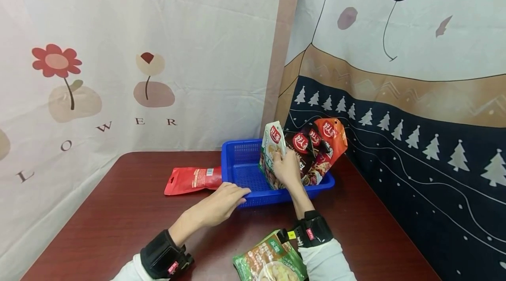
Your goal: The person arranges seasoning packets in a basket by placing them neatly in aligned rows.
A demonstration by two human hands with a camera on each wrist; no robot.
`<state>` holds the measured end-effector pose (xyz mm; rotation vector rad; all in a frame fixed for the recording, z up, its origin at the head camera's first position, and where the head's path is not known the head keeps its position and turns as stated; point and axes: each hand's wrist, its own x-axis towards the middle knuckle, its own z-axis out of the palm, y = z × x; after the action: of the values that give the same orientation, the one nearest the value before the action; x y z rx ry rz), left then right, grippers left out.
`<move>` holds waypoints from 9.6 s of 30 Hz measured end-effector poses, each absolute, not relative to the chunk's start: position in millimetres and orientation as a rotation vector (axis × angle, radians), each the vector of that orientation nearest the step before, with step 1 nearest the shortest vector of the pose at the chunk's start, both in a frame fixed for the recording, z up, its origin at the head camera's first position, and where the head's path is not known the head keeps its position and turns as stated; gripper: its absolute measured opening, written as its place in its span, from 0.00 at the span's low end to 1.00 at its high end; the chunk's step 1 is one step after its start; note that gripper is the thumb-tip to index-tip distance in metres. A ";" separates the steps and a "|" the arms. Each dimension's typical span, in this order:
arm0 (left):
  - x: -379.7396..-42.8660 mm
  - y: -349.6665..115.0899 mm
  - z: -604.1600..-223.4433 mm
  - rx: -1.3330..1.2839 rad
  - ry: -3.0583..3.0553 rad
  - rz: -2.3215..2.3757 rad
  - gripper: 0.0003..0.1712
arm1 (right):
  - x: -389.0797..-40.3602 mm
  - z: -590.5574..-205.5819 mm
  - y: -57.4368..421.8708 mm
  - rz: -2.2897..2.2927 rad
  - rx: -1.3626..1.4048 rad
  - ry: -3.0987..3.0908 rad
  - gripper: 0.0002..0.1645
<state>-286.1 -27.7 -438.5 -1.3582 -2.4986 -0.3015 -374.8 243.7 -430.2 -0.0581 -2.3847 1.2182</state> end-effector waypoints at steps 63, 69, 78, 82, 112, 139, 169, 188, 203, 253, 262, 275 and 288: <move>-285.8 -27.9 -439.1 -1.343 -2.571 -0.358 0.21 | -337.8 -384.5 297.2 0.880 -0.414 -2.715 0.25; -286.4 -28.5 -439.8 -1.352 -2.535 -0.339 0.21 | -337.3 -384.4 296.9 0.870 -0.422 -2.749 0.24; -285.8 -29.2 -439.8 -1.356 -2.503 -0.338 0.20 | -338.4 -389.3 296.6 0.860 -0.376 -2.657 0.21; -285.9 -28.8 -439.5 -1.355 -2.504 -0.334 0.20 | -340.3 -390.6 295.2 0.814 -0.375 -2.655 0.20; -285.8 -28.3 -438.6 -1.353 -2.557 -0.352 0.21 | -341.8 -390.4 290.7 0.816 -0.407 -2.685 0.18; -285.8 -28.8 -438.9 -1.353 -2.544 -0.353 0.20 | -326.1 -373.0 300.6 0.755 -0.490 -2.844 0.19; -287.0 -27.3 -443.1 -1.354 -2.511 -0.399 0.21 | -291.8 -357.6 253.3 0.735 0.725 -2.402 0.23; -286.6 -30.0 -440.4 -1.364 -2.495 -0.411 0.21 | -287.1 -429.9 241.1 0.442 1.046 -2.681 0.18; -285.7 -38.4 -435.9 -1.386 -2.541 -0.537 0.24 | -292.4 -438.7 240.3 0.416 1.086 -2.585 0.16; -387.8 -164.7 -478.2 -0.790 -2.960 -0.598 0.62 | -289.0 -439.8 239.0 0.408 1.039 -2.594 0.17; -379.9 -165.2 -472.9 -0.675 -3.001 -0.514 0.52 | -289.1 -439.8 239.4 0.393 1.031 -2.594 0.16; -368.9 -194.8 -467.0 -0.534 -2.963 -0.596 0.46 | -289.2 -438.4 238.6 0.383 1.024 -2.621 0.16; -349.6 -203.8 -429.2 -0.476 -2.736 -0.685 0.47 | -290.3 -439.7 240.2 0.400 1.027 -2.625 0.16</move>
<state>-349.6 -203.8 -429.2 -0.4760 -2.7359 -0.6846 -290.3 240.2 -439.7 1.0270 -2.6246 0.4001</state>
